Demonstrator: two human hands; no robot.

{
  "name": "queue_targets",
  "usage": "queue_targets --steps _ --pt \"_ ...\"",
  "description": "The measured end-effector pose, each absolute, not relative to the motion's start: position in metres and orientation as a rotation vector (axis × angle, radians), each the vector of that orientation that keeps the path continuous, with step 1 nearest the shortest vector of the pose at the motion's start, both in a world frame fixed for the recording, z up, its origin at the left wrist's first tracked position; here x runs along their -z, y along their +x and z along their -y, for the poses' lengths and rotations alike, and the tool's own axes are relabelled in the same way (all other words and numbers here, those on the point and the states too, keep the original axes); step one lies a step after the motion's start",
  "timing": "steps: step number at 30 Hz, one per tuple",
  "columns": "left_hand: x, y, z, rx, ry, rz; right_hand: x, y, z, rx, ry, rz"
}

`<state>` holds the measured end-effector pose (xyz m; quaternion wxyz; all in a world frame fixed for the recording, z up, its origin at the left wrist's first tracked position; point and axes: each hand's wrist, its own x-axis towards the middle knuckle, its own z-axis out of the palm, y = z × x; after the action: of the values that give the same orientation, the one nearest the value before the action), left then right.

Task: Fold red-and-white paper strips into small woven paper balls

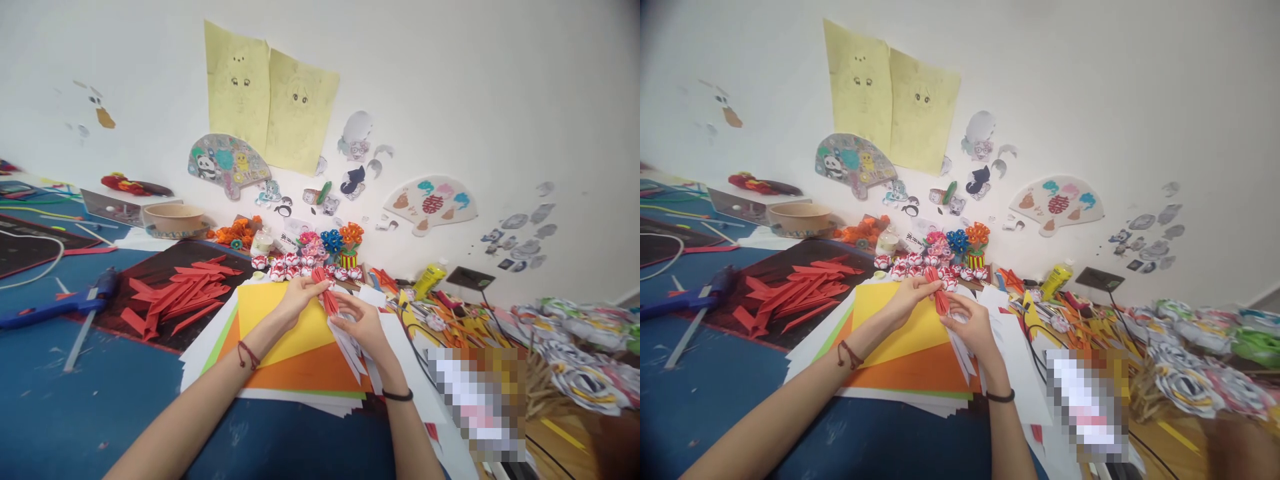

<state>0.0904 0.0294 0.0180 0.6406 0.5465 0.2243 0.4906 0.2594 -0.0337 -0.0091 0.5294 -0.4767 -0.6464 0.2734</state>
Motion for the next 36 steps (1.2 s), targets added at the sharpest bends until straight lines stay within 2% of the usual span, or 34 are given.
queue_targets --steps 11,15,23,28,36 --pt "0.011 0.110 -0.029 -1.185 1.187 -0.532 0.023 0.239 0.027 0.082 -1.450 1.719" --pt "0.017 0.116 -0.028 -1.177 1.162 -0.576 0.027 0.243 0.027 0.211 -1.475 1.814" --pt "0.017 0.118 -0.022 -1.167 1.171 -0.594 0.021 0.256 0.031 0.159 -1.549 1.688" --pt "0.012 0.115 -0.023 -1.072 1.534 -0.691 0.015 0.264 0.034 0.123 -1.585 1.616" --pt "-0.005 0.108 -0.012 -0.963 1.427 -0.413 0.015 0.269 0.032 0.044 -1.567 1.570"
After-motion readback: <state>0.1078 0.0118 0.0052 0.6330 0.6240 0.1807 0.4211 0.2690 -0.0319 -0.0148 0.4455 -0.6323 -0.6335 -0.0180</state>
